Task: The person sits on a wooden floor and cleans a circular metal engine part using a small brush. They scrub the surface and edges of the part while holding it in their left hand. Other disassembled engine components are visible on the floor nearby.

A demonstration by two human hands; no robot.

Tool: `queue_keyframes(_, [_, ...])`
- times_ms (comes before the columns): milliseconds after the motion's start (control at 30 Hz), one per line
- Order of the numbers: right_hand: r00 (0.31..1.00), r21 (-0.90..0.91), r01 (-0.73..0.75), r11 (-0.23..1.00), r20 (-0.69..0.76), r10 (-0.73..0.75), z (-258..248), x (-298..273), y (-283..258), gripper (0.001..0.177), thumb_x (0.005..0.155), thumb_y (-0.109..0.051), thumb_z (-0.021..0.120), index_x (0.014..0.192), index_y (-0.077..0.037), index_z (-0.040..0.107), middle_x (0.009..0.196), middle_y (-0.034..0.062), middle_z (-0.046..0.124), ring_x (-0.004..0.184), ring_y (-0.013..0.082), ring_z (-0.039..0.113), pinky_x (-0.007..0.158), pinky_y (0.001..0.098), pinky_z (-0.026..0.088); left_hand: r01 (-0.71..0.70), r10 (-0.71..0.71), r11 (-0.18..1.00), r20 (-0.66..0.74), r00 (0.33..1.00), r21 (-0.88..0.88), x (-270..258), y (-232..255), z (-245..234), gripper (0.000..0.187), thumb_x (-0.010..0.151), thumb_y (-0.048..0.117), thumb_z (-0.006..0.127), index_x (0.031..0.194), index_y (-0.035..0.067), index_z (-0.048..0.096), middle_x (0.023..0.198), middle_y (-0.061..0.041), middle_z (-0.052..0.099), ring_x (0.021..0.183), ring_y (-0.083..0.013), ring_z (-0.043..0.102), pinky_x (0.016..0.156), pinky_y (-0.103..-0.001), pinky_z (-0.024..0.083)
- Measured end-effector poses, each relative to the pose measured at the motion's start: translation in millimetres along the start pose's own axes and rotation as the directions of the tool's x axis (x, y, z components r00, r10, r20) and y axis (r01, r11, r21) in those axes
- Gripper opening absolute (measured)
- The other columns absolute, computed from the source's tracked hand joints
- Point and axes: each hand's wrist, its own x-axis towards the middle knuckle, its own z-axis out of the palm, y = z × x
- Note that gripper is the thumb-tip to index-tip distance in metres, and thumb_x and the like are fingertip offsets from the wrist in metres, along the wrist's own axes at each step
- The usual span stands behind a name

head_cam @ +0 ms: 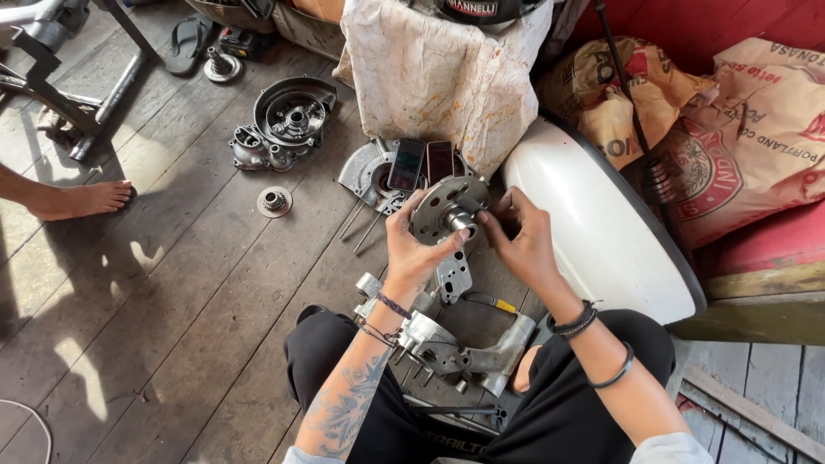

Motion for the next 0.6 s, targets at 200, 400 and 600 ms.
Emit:
queue_keyframes(200, [1.0, -0.056, -0.001, 0.998, 0.011, 0.002, -0.3, -1.7, -1.5, 0.019, 0.098, -0.009, 0.076, 0.088, -0.004, 0.06, 0.063, 0.0111, 0.067, 0.052, 0.0136, 0.06, 0.051, 0.0256, 0.049, -0.057, 0.057, 0.998, 0.015, 0.998, 0.005, -1.2, 1.9, 6.8, 0.046, 0.065, 0.015, 0.094, 0.102, -0.003, 0.073, 0.086, -0.014, 0.068, 0.083, -0.0105, 0.06, 0.071, -0.029, 0.056])
queue_keyframes(400, [0.996, -0.097, -0.085, 0.992, -0.002, 0.085, 0.4, -4.9, -7.4, 0.014, 0.099, -0.008, 0.074, 0.093, -0.002, 0.062, 0.07, 0.0174, 0.068, 0.063, 0.0194, 0.063, 0.059, 0.0344, 0.054, -0.075, 0.075, 0.997, 0.029, 0.997, 0.013, -4.4, -5.4, -2.9, 0.046, 0.065, 0.015, 0.094, 0.1, -0.005, 0.072, 0.085, -0.014, 0.065, 0.081, -0.0112, 0.057, 0.069, -0.028, 0.054])
queue_keyframes(600, [0.997, -0.118, -0.078, 0.99, -0.001, 0.079, -1.2, -5.5, -2.9, 0.016, 0.098, -0.01, 0.075, 0.092, -0.004, 0.062, 0.068, 0.017, 0.068, 0.063, 0.0212, 0.064, 0.058, 0.0338, 0.053, -0.101, 0.1, 0.994, 0.04, 0.994, 0.031, -1.5, 9.0, 6.1, 0.045, 0.065, 0.015, 0.093, 0.099, -0.005, 0.072, 0.084, -0.014, 0.063, 0.08, -0.0111, 0.055, 0.066, -0.027, 0.052])
